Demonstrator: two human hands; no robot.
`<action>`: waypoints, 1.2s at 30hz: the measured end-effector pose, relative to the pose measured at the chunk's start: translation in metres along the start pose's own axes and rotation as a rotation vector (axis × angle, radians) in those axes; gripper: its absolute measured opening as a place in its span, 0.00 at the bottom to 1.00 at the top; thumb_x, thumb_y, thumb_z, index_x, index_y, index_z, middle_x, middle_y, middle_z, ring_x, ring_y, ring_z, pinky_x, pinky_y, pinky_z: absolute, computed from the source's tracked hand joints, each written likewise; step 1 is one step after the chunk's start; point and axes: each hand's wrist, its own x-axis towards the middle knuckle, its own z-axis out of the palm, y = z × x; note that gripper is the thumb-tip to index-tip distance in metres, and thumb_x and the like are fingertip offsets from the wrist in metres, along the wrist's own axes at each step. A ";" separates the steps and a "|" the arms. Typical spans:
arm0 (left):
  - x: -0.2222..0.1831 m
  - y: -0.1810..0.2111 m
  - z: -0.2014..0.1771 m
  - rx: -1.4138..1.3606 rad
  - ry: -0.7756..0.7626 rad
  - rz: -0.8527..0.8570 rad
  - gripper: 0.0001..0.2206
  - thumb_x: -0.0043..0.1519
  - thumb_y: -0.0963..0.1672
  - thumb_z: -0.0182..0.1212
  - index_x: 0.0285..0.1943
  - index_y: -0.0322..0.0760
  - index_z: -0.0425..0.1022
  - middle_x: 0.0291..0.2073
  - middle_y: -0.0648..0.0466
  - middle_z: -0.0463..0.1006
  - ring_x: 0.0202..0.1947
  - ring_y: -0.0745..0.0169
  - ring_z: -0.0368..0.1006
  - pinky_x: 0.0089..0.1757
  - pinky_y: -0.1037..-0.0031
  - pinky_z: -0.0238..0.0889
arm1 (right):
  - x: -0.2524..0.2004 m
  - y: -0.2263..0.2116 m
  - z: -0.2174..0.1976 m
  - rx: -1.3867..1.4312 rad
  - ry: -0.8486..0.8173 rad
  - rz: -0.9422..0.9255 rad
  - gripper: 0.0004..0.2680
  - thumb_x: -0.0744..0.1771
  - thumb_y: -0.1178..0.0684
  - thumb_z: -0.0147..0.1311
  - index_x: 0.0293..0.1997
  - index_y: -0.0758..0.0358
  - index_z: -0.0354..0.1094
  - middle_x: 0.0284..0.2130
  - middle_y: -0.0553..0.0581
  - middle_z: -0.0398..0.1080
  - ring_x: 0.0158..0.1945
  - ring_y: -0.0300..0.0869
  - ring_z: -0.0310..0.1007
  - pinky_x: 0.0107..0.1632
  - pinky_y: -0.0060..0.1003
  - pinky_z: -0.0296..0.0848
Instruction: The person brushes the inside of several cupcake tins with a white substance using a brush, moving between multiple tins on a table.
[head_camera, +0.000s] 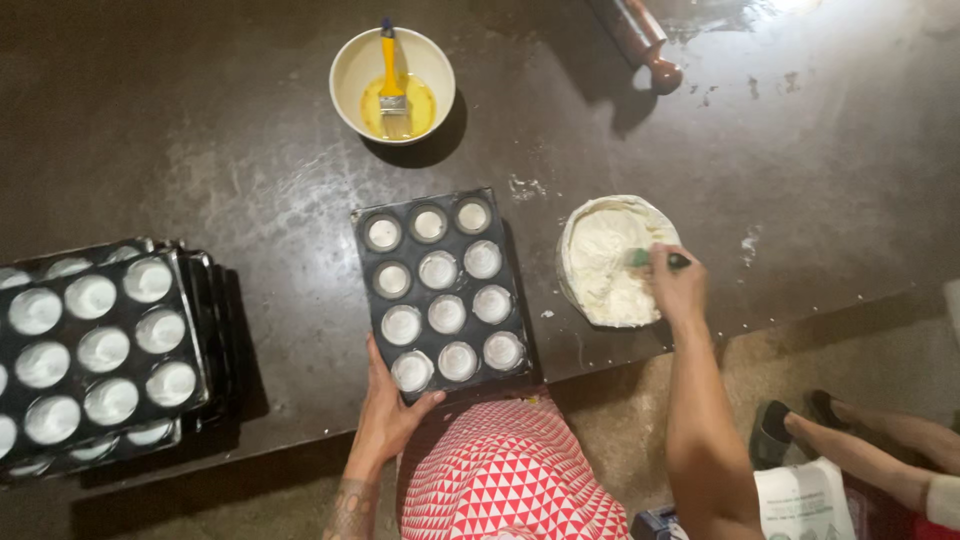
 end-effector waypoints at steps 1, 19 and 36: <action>0.001 0.001 0.000 0.004 0.005 -0.010 0.63 0.45 0.46 0.80 0.76 0.26 0.24 0.75 0.30 0.41 0.76 0.38 0.42 0.67 0.60 0.43 | -0.006 -0.011 -0.008 0.162 0.006 0.107 0.09 0.71 0.50 0.54 0.46 0.67 0.74 0.27 0.59 0.76 0.28 0.39 0.75 0.29 0.34 0.69; 0.001 0.001 0.001 -0.047 0.000 -0.058 0.63 0.44 0.47 0.81 0.78 0.29 0.26 0.74 0.33 0.48 0.73 0.35 0.49 0.66 0.59 0.48 | -0.092 -0.284 0.055 -0.603 -0.761 -1.583 0.12 0.60 0.57 0.58 0.46 0.56 0.74 0.36 0.52 0.73 0.45 0.47 0.74 0.39 0.44 0.76; 0.001 0.003 -0.003 -0.044 -0.043 -0.069 0.63 0.45 0.48 0.80 0.77 0.27 0.24 0.74 0.31 0.46 0.73 0.35 0.48 0.66 0.58 0.49 | -0.100 -0.139 0.100 1.201 -0.784 0.197 0.18 0.70 0.40 0.38 0.58 0.65 0.61 0.46 0.68 0.74 0.45 0.50 0.76 0.48 0.43 0.75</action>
